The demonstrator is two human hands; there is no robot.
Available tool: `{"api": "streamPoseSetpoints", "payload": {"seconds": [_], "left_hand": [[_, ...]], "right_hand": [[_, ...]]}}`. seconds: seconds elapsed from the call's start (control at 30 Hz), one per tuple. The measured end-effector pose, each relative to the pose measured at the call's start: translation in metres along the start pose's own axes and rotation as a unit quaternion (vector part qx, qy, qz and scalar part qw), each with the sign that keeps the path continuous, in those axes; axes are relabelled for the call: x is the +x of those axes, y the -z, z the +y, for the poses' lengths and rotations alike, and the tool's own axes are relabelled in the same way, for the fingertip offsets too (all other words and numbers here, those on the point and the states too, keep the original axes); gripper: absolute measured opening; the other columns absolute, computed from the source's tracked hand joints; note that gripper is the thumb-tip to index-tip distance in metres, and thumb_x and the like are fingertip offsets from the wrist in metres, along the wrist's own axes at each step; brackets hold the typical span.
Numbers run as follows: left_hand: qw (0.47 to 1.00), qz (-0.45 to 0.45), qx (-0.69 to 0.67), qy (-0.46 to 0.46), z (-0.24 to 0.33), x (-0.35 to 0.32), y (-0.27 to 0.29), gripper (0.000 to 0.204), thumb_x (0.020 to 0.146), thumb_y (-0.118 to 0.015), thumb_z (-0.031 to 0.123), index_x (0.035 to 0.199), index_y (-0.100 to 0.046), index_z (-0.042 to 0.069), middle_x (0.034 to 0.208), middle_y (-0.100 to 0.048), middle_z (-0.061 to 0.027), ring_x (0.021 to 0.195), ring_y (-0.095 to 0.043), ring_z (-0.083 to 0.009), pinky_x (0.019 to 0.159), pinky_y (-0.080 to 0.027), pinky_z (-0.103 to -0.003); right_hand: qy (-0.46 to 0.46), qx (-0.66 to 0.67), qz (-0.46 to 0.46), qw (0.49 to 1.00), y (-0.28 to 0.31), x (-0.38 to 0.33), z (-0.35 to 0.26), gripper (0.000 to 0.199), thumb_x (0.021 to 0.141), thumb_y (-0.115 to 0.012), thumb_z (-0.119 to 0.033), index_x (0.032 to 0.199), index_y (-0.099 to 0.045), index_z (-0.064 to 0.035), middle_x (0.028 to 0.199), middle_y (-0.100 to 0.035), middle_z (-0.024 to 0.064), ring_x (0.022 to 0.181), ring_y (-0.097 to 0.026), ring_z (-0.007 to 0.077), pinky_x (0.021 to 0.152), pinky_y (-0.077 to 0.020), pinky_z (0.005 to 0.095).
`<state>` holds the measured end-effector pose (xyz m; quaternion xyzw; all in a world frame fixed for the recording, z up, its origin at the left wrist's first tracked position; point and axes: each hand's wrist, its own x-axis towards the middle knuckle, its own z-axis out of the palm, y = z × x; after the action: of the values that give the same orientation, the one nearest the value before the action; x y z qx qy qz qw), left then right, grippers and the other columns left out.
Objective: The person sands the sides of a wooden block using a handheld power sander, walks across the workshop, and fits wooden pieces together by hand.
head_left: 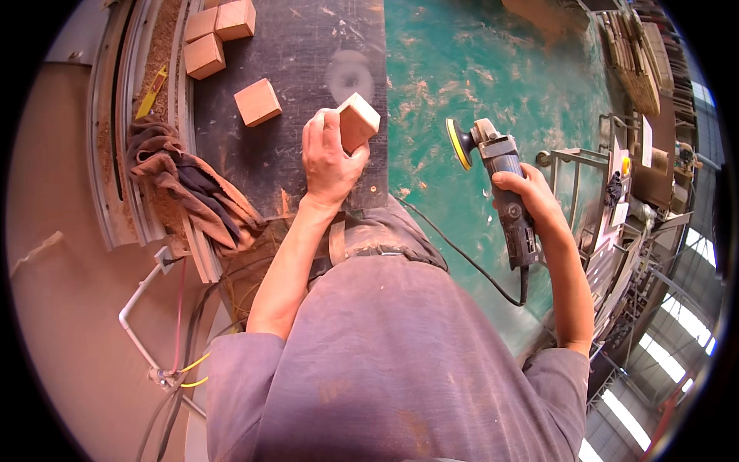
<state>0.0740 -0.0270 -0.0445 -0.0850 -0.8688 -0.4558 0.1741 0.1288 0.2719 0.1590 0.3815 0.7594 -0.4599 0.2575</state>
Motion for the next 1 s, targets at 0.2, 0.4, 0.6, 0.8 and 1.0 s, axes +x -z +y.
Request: {"api": "streamPoseSetpoints", "payload": {"seconds": [0.2, 0.4, 0.6, 0.8, 1.0], "left_hand": [[1.0, -0.007, 0.008, 0.018, 0.003, -0.001, -0.02, 0.071, 0.075, -0.092, 0.015, 0.135, -0.054, 0.004, 0.125, -0.064, -0.019, 0.116, -0.059, -0.0421, 0.102, -0.049, -0.051], [0.994, -0.011, -0.051, 0.097, -0.003, -0.015, -0.025, 0.076, 0.073, -0.095, 0.019, 0.136, -0.056, 0.004, 0.123, -0.066, -0.0175, 0.115, -0.063, -0.04, 0.1, -0.053, -0.049], [0.998, 0.049, -0.008, 0.039, -0.013, -0.015, -0.035, 0.062, 0.072, -0.095, 0.02, 0.126, -0.067, 0.006, 0.113, -0.072, -0.0161, 0.107, -0.069, -0.0384, 0.094, -0.058, -0.048], [0.997, 0.068, -0.004, 0.025, -0.015, -0.015, -0.037, 0.057, 0.071, -0.093, 0.017, 0.12, -0.068, 0.003, 0.113, -0.074, -0.0155, 0.105, -0.071, -0.0379, 0.094, -0.059, -0.047], [0.997, 0.07, -0.025, 0.024, -0.013, -0.014, -0.033, 0.06, 0.07, -0.094, 0.016, 0.122, -0.067, 0.002, 0.113, -0.074, -0.017, 0.106, -0.071, -0.039, 0.095, -0.059, -0.048]], "right_hand": [[0.014, -0.014, -0.036, 0.999, -0.005, 0.015, -0.008, 0.044, 0.086, -0.081, -0.035, 0.109, -0.062, -0.0022, 0.086, -0.064, 0.0061, 0.069, -0.067, 0.0162, 0.062, -0.0556, 0.0321], [0.035, -0.077, -0.061, 0.995, -0.029, 0.019, -0.048, 0.047, 0.085, -0.081, -0.037, 0.111, -0.063, -0.001, 0.087, -0.066, 0.007, 0.069, -0.066, 0.0153, 0.062, -0.0543, 0.0316], [0.071, -0.159, -0.076, 0.982, -0.06, 0.018, -0.091, 0.06, 0.077, -0.081, -0.043, 0.113, -0.067, 0.0035, 0.088, -0.069, 0.0105, 0.07, -0.066, 0.0178, 0.063, -0.0537, 0.0351], [0.082, -0.239, -0.093, 0.963, -0.085, 0.022, -0.119, 0.063, 0.077, -0.079, -0.046, 0.114, -0.066, 0.0033, 0.089, -0.067, 0.0112, 0.071, -0.065, 0.0189, 0.063, -0.0538, 0.0359], [0.096, -0.277, -0.093, 0.952, -0.098, 0.029, -0.13, 0.063, 0.077, -0.078, -0.046, 0.113, -0.065, 0.0045, 0.088, -0.067, 0.012, 0.071, -0.067, 0.0196, 0.062, -0.0548, 0.0355]]}}
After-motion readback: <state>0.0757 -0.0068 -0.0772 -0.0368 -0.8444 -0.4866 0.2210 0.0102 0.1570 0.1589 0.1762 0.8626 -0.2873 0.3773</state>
